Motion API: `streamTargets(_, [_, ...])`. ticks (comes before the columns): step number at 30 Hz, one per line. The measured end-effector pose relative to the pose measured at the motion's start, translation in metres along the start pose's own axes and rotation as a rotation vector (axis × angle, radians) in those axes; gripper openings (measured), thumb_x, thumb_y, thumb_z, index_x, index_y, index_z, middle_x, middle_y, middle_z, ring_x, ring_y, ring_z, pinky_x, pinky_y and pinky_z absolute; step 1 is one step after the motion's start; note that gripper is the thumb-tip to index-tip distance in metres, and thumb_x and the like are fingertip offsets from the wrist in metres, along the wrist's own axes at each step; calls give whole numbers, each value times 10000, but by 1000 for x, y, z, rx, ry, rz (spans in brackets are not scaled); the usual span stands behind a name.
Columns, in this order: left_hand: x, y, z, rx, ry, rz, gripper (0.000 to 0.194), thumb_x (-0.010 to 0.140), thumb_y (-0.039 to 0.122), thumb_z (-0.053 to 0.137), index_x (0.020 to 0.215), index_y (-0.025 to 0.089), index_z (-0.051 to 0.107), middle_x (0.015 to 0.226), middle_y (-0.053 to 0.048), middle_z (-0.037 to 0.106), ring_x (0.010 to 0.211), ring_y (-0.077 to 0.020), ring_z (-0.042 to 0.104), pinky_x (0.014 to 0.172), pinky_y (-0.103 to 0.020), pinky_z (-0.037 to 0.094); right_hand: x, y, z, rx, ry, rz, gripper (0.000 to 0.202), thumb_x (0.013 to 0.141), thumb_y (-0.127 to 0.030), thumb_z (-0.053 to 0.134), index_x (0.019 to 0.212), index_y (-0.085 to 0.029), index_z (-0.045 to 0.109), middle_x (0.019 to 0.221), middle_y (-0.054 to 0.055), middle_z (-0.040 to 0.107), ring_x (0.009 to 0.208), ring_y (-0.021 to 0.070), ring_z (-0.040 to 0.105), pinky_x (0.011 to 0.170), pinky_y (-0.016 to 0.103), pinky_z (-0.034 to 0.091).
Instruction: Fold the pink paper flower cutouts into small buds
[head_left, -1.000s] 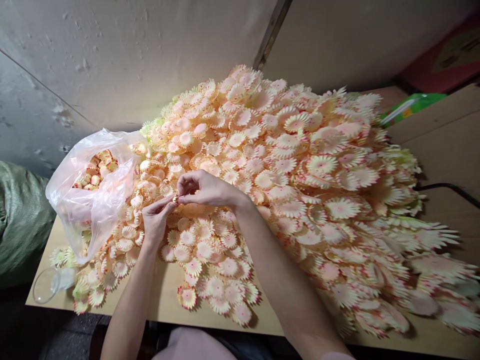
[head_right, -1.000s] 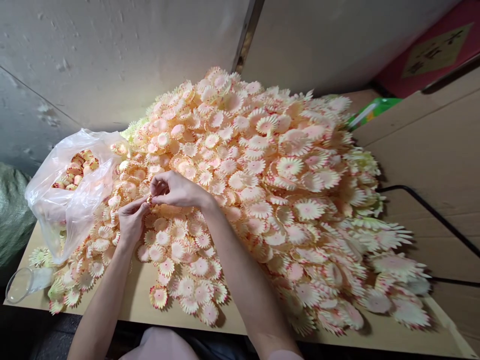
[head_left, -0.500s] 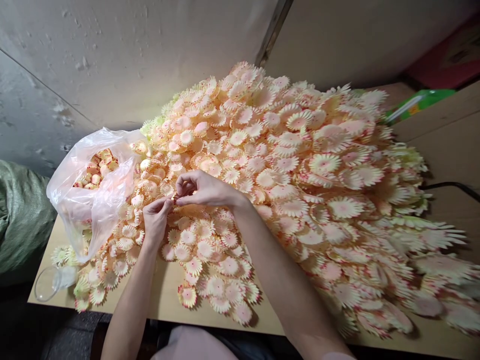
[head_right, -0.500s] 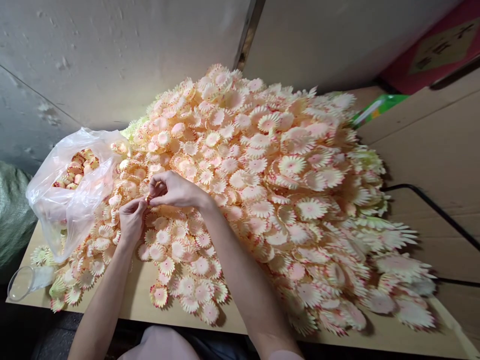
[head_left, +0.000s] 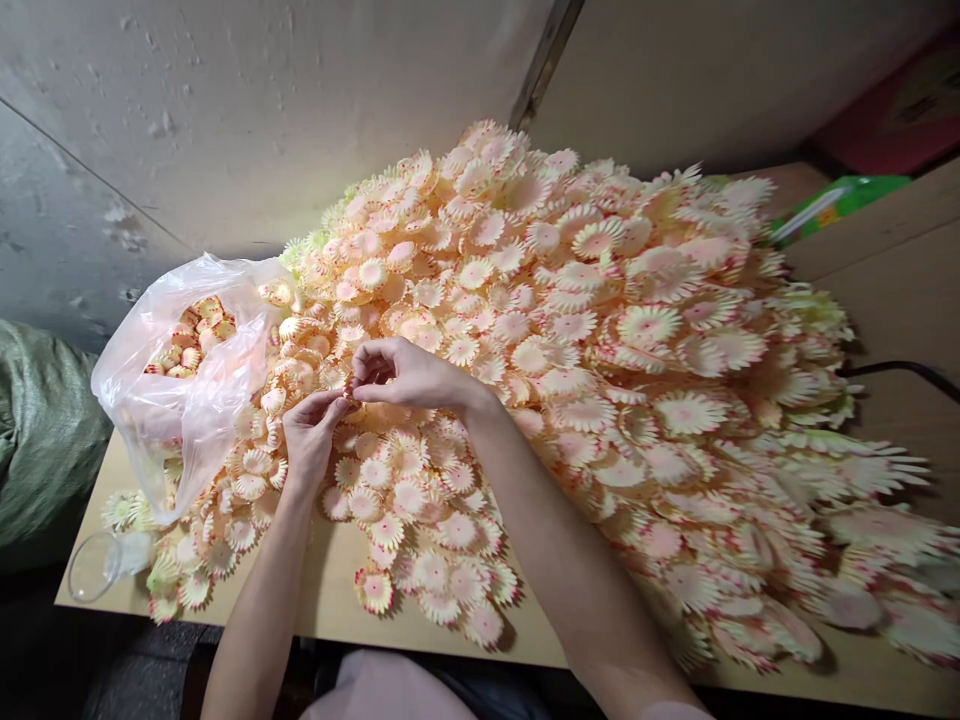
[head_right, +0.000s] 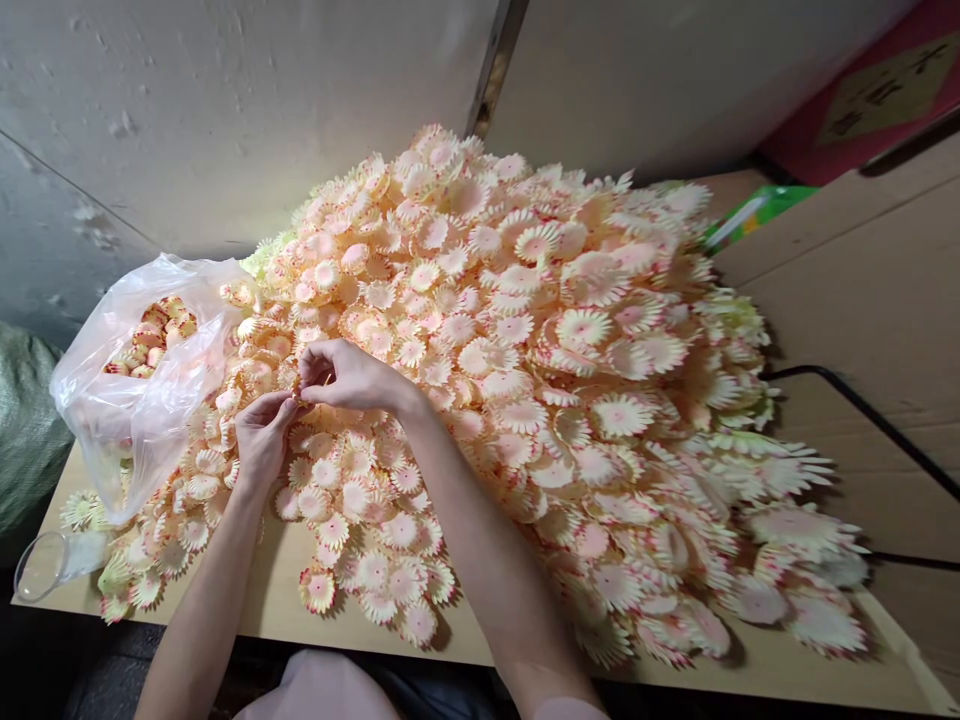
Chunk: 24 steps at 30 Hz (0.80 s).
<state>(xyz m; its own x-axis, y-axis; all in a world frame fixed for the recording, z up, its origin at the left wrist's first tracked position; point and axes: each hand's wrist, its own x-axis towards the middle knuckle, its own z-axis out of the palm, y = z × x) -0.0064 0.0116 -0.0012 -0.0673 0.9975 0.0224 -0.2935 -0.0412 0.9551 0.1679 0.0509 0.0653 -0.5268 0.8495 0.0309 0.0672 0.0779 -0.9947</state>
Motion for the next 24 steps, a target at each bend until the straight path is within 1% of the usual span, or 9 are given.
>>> streamTargets(3, [0,-2,-1,21,1,30,205,680,326,819,793,172,745,769,-22,742,684,-130,703,747,-288,593,0,1,0,1,-11,-4,183,693,-166,686,771,-178,521,760,6,625,703,119,597,676,271,492])
streamTargets(9, [-1,0,0,95,-33,43,257,708,364,793,833,155,708,757,-29,721,624,-123,683,665,-254,572,2,4,-1,50,-43,-18,181,715,-169,680,790,-175,515,758,-1,605,702,113,584,682,272,477])
streamTargets(12, [0,2,1,98,-35,76,273,708,347,795,883,170,685,787,-23,715,635,-108,665,664,-238,561,2,4,-2,77,-59,-4,183,730,-178,676,804,-177,509,770,2,595,716,118,582,695,280,475])
streamTargets(15, [0,3,1,110,-37,108,252,724,331,785,891,177,674,802,-12,699,653,-93,649,675,-223,548,2,3,-2,60,-54,8,193,739,-198,683,809,-179,504,772,5,591,722,122,575,702,286,477])
streamTargets(21, [-2,4,1,146,-44,142,227,766,338,749,895,166,676,798,-18,670,668,-89,628,667,-205,533,1,2,-3,-5,-75,-48,299,692,-270,765,850,-172,531,832,23,619,764,135,594,725,292,501])
streamTargets(24, [-2,4,1,156,-41,144,221,771,336,745,900,168,681,793,-17,676,656,-86,627,664,-200,531,2,5,-3,-5,-67,-41,276,702,-251,751,840,-172,525,807,18,621,749,129,598,720,288,507])
